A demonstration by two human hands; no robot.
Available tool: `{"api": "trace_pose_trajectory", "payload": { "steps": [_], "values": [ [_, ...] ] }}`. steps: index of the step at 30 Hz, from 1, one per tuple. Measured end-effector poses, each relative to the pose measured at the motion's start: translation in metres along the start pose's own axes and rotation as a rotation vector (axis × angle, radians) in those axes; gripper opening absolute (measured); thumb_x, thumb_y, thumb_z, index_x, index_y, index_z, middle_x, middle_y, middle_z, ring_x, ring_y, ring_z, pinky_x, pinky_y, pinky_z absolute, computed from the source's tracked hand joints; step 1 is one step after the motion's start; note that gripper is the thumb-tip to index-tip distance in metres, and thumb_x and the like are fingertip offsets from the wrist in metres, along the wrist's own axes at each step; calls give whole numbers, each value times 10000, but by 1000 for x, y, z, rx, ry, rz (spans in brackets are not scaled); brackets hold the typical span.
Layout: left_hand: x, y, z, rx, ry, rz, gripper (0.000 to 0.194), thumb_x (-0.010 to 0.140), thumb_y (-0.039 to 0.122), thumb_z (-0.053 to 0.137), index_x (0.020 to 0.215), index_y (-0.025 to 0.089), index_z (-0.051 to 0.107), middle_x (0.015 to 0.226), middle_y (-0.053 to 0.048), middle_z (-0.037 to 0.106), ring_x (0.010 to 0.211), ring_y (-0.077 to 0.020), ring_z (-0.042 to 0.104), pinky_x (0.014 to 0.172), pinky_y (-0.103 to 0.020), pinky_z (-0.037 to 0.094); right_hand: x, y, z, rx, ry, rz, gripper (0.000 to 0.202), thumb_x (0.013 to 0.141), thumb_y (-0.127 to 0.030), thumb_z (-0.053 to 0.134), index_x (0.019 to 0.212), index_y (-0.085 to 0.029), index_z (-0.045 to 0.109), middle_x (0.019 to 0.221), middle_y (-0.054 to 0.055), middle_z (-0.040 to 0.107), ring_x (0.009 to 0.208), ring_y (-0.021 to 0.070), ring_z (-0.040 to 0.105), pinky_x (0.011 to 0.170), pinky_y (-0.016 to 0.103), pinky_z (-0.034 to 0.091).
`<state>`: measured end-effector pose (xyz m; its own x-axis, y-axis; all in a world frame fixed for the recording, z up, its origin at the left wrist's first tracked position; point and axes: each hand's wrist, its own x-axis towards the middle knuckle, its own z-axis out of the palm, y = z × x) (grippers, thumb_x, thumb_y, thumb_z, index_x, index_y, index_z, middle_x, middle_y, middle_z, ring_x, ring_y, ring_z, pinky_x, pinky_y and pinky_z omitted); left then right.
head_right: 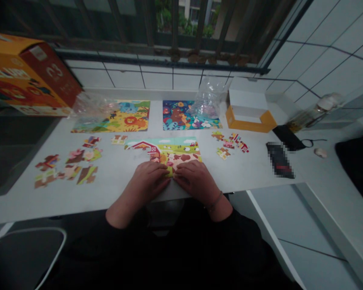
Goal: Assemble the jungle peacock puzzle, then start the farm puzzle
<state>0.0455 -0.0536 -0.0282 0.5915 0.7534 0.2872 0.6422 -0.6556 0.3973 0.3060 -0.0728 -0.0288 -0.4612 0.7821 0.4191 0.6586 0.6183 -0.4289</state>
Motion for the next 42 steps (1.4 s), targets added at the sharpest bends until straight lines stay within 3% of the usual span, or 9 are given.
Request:
{"api": "trace_pose_trajectory", "payload": {
  "steps": [6,11,19,25,29,33,36,38,42],
  "values": [
    [0,5,-2,96,-21,38,113,1080,307,701,1081,254,801,1130,-54,831,1084,-298,729,1002,-520,528,-1,1,0,-13,-14,1,94,1092,-338,737,1136,-294,808,1230,59,836,1137,291,733,1030,524,573],
    [-1,11,-4,149,-18,52,145,1105,324,675,1103,261,806,1147,-51,830,1114,-298,710,1021,-519,523,-3,-3,0,-30,12,19,220,1086,-338,723,1289,-281,785,1222,104,808,1148,320,730,987,518,588],
    [-1,15,-5,190,-60,36,108,1081,256,679,1059,237,783,1079,-69,809,1099,-311,703,1049,-541,523,-4,1,1,-56,-25,-8,80,1074,-309,740,1056,-292,816,1122,77,792,1082,299,722,948,509,564],
    [-21,6,-18,115,7,29,175,1094,256,642,1226,256,758,1459,-102,759,1269,-320,715,1126,-542,550,-6,0,0,-58,-7,-17,74,1070,-310,743,1087,-292,812,1152,86,786,1067,299,717,923,503,563],
    [-50,-20,-56,206,139,-217,280,1133,287,552,1324,201,738,1417,-170,762,1317,-357,703,1138,-562,562,-7,0,0,-60,-8,-13,85,1077,-322,731,1092,-294,810,1168,93,782,1060,303,716,908,504,570],
    [-85,-54,-106,434,315,-674,367,1103,359,517,1282,130,742,1311,-230,765,1229,-439,713,1094,-647,560,-6,1,0,-42,-19,-15,99,1088,-323,717,1108,-283,804,1187,98,779,1071,303,717,927,520,581],
    [-110,-73,-131,536,359,-989,481,1085,484,528,1287,102,739,1322,-282,722,1255,-498,675,1050,-689,563,-5,1,1,-47,-20,-18,106,1087,-319,706,1113,-283,802,1189,99,785,1072,307,721,926,528,581],
    [-123,-83,-137,531,323,-1061,536,1053,593,568,1245,130,758,1330,-279,697,1267,-508,654,1050,-687,564,-5,1,0,-54,-14,-15,105,1083,-317,706,1107,-280,801,1178,99,785,1071,310,723,912,525,578],
    [-137,-102,-134,426,271,-996,506,1009,665,624,1094,185,759,1173,-234,692,1228,-474,643,1096,-657,545,-5,1,0,-62,-16,-13,89,1076,-306,718,1092,-266,796,1165,104,783,1077,309,724,894,501,569]
  ]
}}
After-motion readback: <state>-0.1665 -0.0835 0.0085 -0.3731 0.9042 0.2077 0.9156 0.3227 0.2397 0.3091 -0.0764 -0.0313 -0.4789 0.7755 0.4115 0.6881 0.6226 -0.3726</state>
